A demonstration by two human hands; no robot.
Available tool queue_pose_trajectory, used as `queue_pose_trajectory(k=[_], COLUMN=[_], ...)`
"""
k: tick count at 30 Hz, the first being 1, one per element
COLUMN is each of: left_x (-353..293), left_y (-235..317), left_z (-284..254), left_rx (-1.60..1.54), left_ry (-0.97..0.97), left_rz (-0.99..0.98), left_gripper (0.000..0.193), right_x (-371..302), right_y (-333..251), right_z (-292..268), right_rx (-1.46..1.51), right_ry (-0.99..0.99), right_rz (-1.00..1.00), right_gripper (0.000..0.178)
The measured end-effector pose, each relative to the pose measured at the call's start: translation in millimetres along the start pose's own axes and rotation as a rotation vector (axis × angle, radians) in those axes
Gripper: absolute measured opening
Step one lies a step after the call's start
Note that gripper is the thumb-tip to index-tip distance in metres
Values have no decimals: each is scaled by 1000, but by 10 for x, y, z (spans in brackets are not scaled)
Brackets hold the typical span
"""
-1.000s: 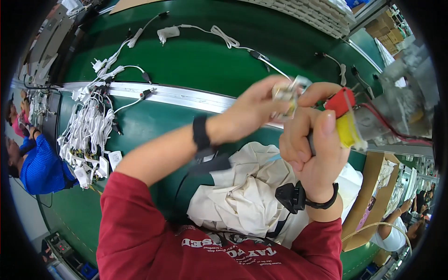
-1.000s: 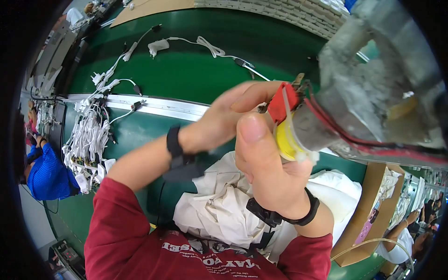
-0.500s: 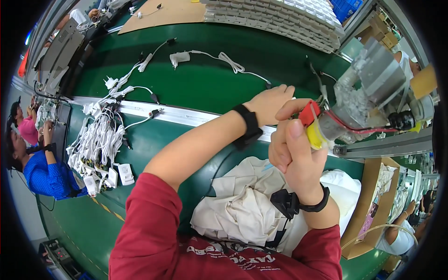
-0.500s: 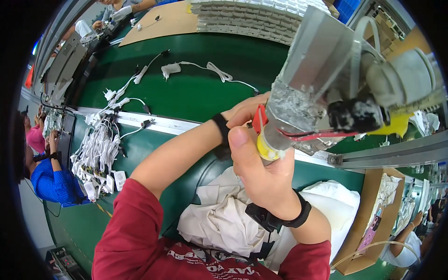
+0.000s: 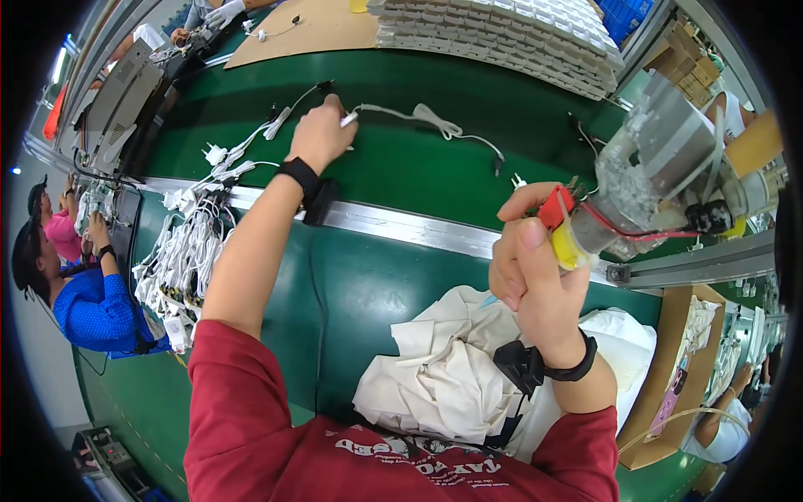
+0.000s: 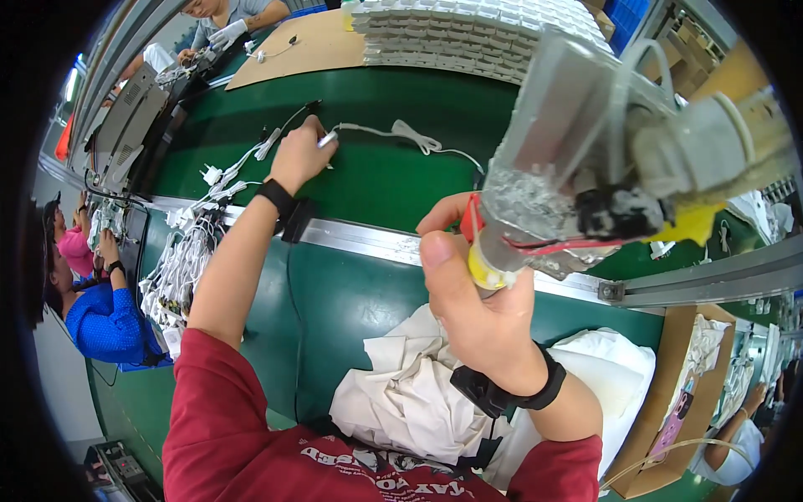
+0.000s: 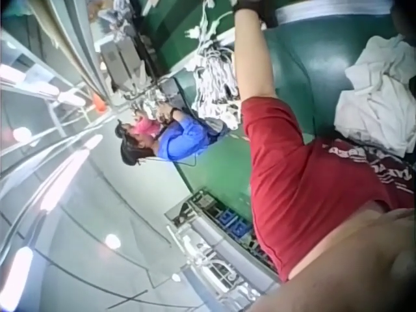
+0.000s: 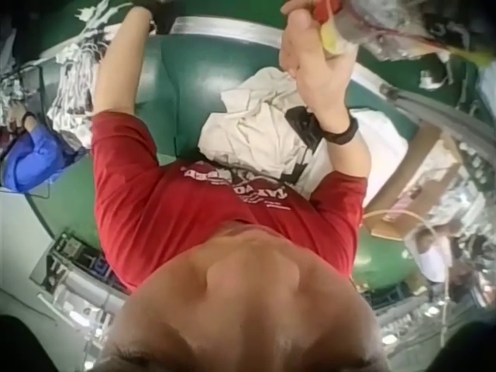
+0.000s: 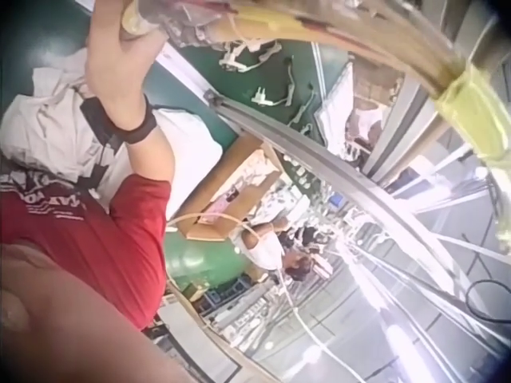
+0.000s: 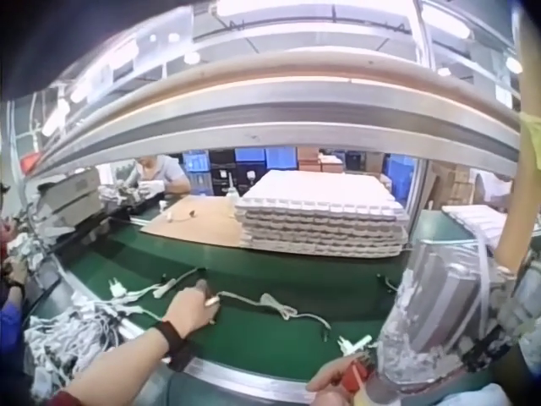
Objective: The person applies a substance to the circuit boards of power adapters using a dispenser, then places each adapter onto the conveyor belt and picks up a new one from the pile.
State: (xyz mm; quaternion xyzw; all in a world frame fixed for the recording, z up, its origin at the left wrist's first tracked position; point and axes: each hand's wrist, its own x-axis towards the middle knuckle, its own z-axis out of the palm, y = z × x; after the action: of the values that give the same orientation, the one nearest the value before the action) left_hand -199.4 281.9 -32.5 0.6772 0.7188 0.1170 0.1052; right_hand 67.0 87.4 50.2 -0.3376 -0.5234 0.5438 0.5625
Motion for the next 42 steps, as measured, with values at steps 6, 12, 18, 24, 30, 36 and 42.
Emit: queue_pose_trajectory(k=[6,12,18,24,30,36,42], left_x=[-1018,-1935,-2190,-2182,-2184,-2184,-2132], left_y=[461,1021,1096,1063,1048,1050,1007], left_z=[393,434,715,721,704,721,729], left_rx=[-1305,-1445,-1788,-1859,-1894,-1910,-1954], left_ry=[-260,-857,-1093,-1108,-1103,-1100,-1085], left_rz=[117,-132,146,187,207,209,79], left_gripper=[30,37,42,47,47,46,40], right_x=[40,143,170,182,176,181,109], right_y=[-52,-71,44,115,122,74,-7], right_z=[-66,-152,-152,-144,-119,-135,-56], right_rx=[9,-65,-58,-25,-34,-76,-44], right_ry=[53,112,80,80,94,90,101], right_rz=[-2,-39,-68,-63,-56,-48,47], right_gripper=[24,25,25,24,24,26,29])
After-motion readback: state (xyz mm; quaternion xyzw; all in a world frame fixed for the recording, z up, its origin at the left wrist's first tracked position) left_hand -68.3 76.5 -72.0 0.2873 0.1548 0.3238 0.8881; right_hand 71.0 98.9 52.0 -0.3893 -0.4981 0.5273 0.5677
